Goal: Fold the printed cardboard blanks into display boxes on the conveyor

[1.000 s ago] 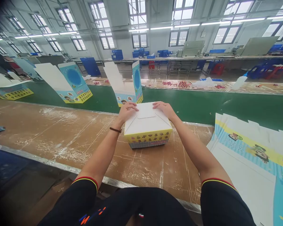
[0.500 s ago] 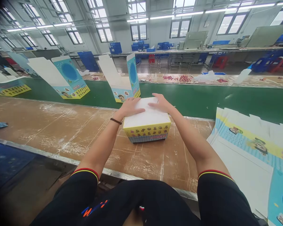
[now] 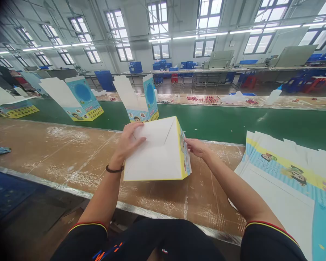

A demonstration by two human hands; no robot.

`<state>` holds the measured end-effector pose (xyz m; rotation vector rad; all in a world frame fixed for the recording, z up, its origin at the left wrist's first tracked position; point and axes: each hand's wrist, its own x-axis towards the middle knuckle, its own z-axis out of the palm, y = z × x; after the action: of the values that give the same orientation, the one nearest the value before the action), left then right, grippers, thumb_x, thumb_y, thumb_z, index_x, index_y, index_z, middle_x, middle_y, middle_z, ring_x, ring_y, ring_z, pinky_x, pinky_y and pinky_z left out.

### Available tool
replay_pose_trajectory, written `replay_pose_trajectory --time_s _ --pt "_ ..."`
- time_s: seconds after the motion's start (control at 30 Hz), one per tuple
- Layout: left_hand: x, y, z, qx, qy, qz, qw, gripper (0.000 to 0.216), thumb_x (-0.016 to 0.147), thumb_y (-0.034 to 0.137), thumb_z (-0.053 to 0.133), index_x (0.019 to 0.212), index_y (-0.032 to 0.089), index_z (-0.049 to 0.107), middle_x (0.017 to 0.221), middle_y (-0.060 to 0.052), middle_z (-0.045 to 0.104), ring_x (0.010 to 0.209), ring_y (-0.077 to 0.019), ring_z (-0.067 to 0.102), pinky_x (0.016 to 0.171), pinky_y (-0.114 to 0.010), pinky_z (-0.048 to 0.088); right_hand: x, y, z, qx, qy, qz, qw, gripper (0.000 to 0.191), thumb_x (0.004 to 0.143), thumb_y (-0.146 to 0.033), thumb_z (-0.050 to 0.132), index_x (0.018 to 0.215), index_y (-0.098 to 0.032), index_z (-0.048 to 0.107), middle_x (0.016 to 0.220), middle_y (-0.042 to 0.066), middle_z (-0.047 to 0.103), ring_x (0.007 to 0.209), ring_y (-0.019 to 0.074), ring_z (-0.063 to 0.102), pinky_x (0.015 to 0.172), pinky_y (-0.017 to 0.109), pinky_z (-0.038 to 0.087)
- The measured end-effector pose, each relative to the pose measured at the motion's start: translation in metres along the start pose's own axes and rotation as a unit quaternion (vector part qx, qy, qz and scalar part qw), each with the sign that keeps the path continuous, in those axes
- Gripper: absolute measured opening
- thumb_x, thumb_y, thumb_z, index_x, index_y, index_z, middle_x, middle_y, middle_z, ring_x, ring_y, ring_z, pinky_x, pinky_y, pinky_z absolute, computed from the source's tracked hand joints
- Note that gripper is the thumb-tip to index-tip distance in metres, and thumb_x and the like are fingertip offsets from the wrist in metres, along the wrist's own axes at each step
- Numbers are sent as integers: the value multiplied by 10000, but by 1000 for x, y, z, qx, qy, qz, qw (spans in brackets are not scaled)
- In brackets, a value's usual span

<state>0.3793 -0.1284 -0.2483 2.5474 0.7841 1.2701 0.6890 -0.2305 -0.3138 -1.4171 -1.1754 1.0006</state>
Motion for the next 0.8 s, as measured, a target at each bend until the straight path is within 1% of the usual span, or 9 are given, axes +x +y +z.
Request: replay_pose_trajectory --time_s 0.07,0.13,0.2,0.27,0.33,0.43,0.53,0.63,0.8 --pt "-5 1 -5 2 67 10 998 455 941 567 588 1257 243 630 1312 -99 678 1303 -280 560 1169 -481 421 2 -27 -11 63 23 -14 998 627 502 -701 901 842 -227 672 854 59 753 809 263 707 747 411 579" --pt "-8 -3 0 1 141 5 990 434 962 553 547 1245 232 624 1272 -106 684 1279 -278 576 1159 -477 422 2 -59 -19 108 58 -81 989 601 490 -605 951 867 -252 645 926 27 751 877 250 708 813 410 586" --pt "-11 -10 16 -7 208 -22 978 426 983 520 508 1263 212 601 1261 -124 681 1257 -273 592 1148 -473 428 2 -90 -24 98 79 -166 978 564 543 -562 951 905 -263 640 962 16 741 915 245 702 849 417 586" --pt "-19 -19 42 -19 239 -72 968 406 991 468 486 1264 186 589 1248 -147 681 1224 -269 613 1131 -470 440 6 -113 -29 28 72 -231 970 512 607 -561 919 924 -258 654 966 20 733 933 247 693 857 418 581" --pt "-32 -25 73 -22 197 -131 971 369 977 406 491 1230 162 603 1227 -167 686 1195 -277 629 1115 -479 452 17 -122 -36 -62 65 -271 959 419 679 -535 864 910 -239 678 961 29 730 949 257 684 865 416 572" --pt "-57 -25 115 3 8 -197 980 333 914 328 571 1194 161 640 1204 -172 697 1193 -308 636 1094 -510 461 46 -114 -50 -233 123 -268 927 192 786 -384 731 878 -216 720 929 29 737 947 275 681 897 420 546" --pt "-74 -21 139 42 -165 -154 973 361 845 313 687 1190 208 671 1255 -148 689 1265 -335 600 1142 -552 409 76 -93 -67 -421 200 -188 864 224 845 -265 607 989 -224 774 960 53 768 987 309 684 946 447 507" --pt "-79 -23 144 50 -202 -121 971 358 853 304 678 1204 235 672 1296 -131 676 1276 -323 593 1158 -555 393 96 -69 -77 -505 221 -133 824 303 877 -221 545 1053 -225 793 1022 105 782 1068 345 667 1014 504 450" --pt "-79 -32 142 43 -191 -146 970 351 844 299 660 1188 234 683 1263 -132 688 1238 -327 615 1119 -540 437 107 -40 -74 -520 223 -121 816 369 896 -161 489 1128 -196 774 1131 162 761 1153 346 637 1069 533 406"
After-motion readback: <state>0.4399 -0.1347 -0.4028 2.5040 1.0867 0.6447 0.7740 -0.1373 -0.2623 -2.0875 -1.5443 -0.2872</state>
